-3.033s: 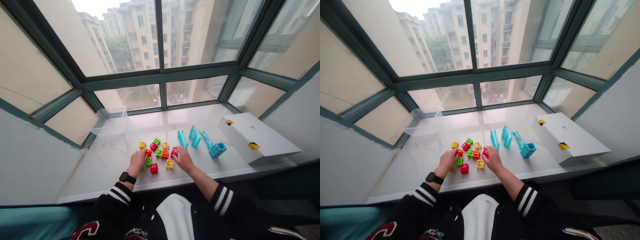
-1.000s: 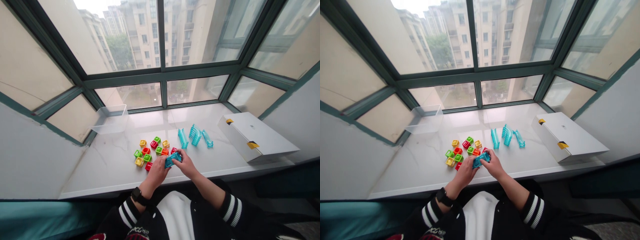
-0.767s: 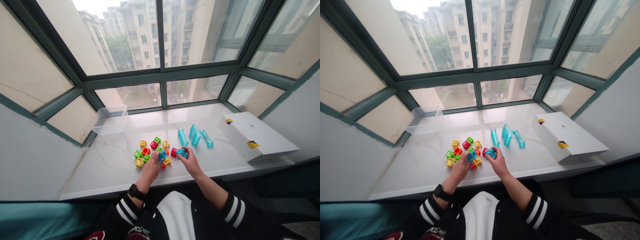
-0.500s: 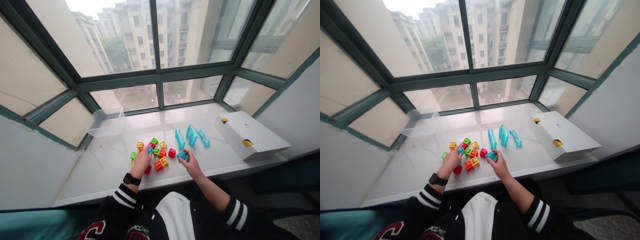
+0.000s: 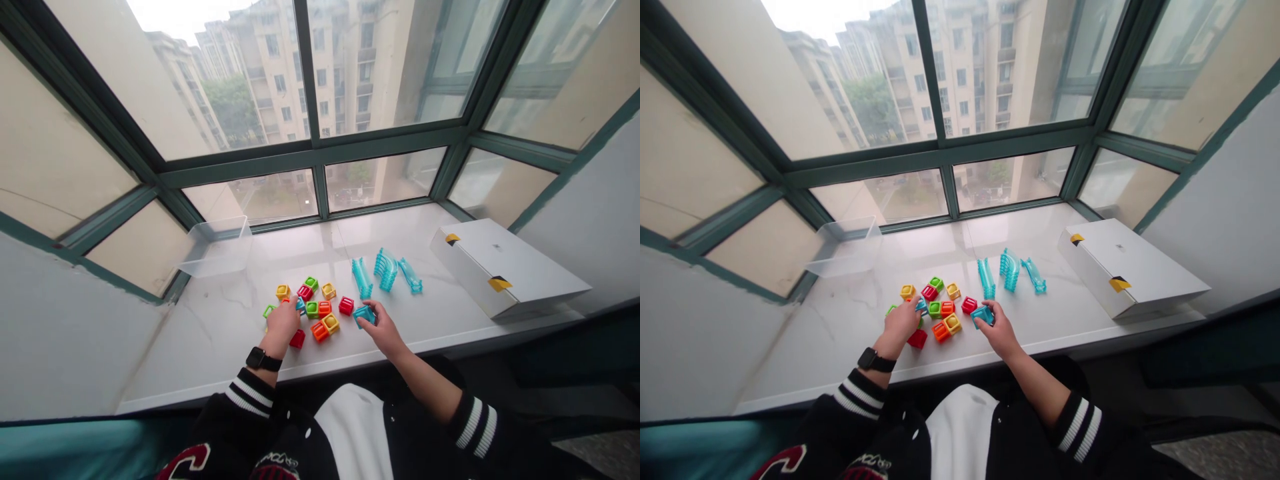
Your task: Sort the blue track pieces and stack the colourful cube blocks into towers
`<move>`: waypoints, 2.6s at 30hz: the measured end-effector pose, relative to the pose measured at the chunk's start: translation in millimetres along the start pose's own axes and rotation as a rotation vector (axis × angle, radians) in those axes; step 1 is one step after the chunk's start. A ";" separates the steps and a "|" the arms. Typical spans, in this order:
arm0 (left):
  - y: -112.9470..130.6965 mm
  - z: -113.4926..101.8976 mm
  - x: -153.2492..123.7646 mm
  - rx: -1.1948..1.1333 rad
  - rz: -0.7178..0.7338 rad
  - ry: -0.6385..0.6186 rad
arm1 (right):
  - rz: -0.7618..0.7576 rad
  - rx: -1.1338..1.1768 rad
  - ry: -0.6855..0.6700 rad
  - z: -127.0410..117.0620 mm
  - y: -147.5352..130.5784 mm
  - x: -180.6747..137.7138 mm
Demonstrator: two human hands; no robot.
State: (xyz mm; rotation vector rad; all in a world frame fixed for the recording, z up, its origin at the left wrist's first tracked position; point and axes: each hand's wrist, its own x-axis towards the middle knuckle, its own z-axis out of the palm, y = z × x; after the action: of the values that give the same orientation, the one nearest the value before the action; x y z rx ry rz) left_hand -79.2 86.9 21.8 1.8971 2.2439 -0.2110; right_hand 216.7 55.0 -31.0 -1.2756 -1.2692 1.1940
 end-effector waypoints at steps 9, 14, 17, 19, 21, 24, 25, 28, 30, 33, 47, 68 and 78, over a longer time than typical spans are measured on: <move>9.6 -4.6 27.8 0.025 0.021 -0.041 | 0.022 -0.040 -0.050 -1.3 2.2 -3.6; 2.1 -7.7 14.9 0.004 0.024 0.039 | 0.043 -0.033 -0.042 -5.2 4.1 -2.7; -0.1 -1.9 5.0 -0.020 0.074 0.035 | 0.042 -0.038 -0.032 -1.8 3.2 -3.5; -0.5 3.1 0.4 -0.024 0.085 0.013 | 0.046 -0.043 -0.039 1.3 1.9 -4.8; -1.1 7.9 -3.9 -0.027 0.079 0.010 | 0.054 -0.031 -0.059 3.1 0.6 -6.1; -0.9 15.7 -13.0 -0.081 0.107 0.106 | 0.066 -0.010 -0.071 1.9 -0.6 -6.8; -0.1 19.2 -16.8 -0.110 0.137 0.155 | 0.071 -0.004 -0.068 1.0 -0.9 -6.5; 4.3 32.2 -27.1 -0.178 0.252 0.227 | 0.081 0.020 -0.049 -0.2 -1.8 -5.3; 6.6 41.4 -30.4 -0.193 0.304 0.196 | 0.072 0.025 -0.044 1.3 -2.2 -5.2; 5.0 52.6 -30.5 -0.204 0.368 0.216 | 0.060 0.006 -0.065 4.5 0.1 -6.5; 47.5 65.1 -66.0 -0.662 0.702 0.432 | 0.002 0.035 -0.278 47.8 -8.4 -5.0; -20.5 34.7 104.8 -0.279 0.056 0.194 | 0.110 -0.093 0.090 -58.3 35.1 4.1; -11.4 59.8 78.5 -0.190 0.159 0.256 | -0.418 -0.628 -0.126 26.7 39.6 33.0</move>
State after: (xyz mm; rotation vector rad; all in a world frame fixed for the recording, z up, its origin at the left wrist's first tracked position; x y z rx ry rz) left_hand -99.5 146.2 -55.2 2.0824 2.1556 0.2733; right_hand 192.8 86.9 -73.2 -1.2777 -1.9875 0.5959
